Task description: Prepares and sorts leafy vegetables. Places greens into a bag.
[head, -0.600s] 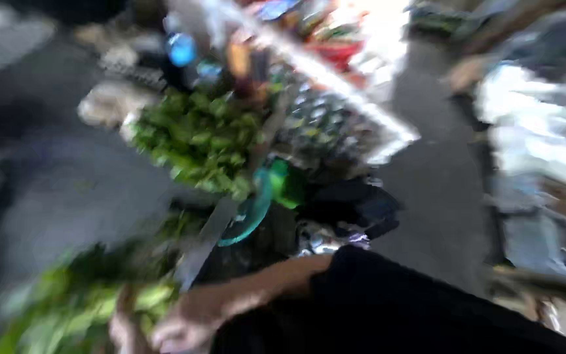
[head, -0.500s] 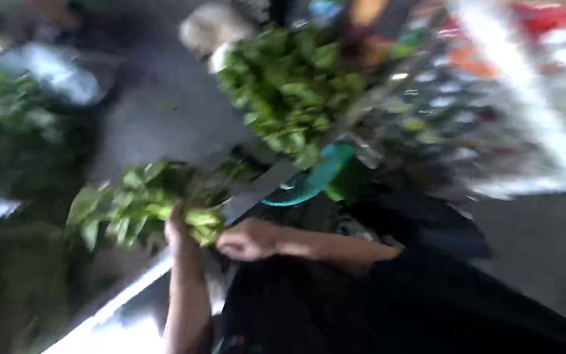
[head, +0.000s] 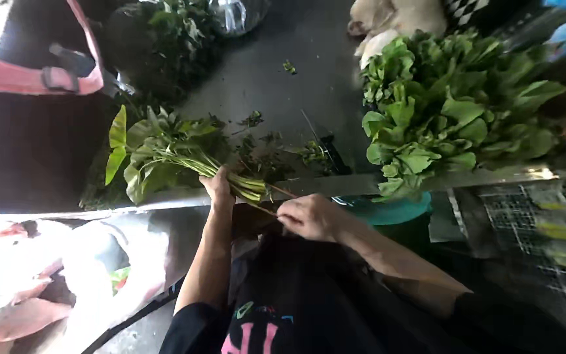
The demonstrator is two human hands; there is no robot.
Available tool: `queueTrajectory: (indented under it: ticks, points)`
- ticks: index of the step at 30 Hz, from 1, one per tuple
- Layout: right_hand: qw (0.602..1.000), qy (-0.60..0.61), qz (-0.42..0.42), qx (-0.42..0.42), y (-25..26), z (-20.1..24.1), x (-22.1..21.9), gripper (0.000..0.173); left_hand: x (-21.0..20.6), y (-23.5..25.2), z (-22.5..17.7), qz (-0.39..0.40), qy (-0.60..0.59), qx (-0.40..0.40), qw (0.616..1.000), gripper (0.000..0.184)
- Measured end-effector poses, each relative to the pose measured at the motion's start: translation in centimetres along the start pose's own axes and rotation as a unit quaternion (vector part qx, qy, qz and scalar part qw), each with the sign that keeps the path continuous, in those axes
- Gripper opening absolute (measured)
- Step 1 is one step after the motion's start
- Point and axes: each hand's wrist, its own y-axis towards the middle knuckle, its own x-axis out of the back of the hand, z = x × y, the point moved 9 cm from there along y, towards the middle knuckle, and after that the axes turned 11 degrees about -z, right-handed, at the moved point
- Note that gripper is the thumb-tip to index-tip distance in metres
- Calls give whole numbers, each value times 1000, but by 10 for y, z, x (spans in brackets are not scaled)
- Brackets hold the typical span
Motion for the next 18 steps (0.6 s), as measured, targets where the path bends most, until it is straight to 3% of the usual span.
queueTrajectory:
  ticks: [2,4,5,7,9,12,13,15,18]
  points:
    - [998,-26,51,-39,-8,-23,-2,22,17,4,-3,18,-17,31,999,63]
    - [990,-1,125,-64,-15,-27,-31,24,21,2,-3,64,-79,71,992,38]
    - [986,25,151,-62,-15,-16,-48,25,17,0,-5,92,-109,79,987,26]
    - [984,67,164,-27,-6,21,-72,24,10,1,-9,139,-147,82,976,19]
    - [986,64,143,-59,5,28,-80,24,12,9,-17,199,-154,78,965,21]
    - [969,-28,48,-239,-1,-42,-58,29,22,33,-44,340,-142,97,924,30]
    - [958,-56,11,-280,-9,-66,-48,28,27,39,-54,350,-96,86,928,30]
    - [948,-63,-56,-306,-15,-81,-36,26,38,50,-66,273,44,42,960,22]
    - [948,68,-82,-299,11,-41,-61,27,37,67,-54,228,183,-24,956,75]
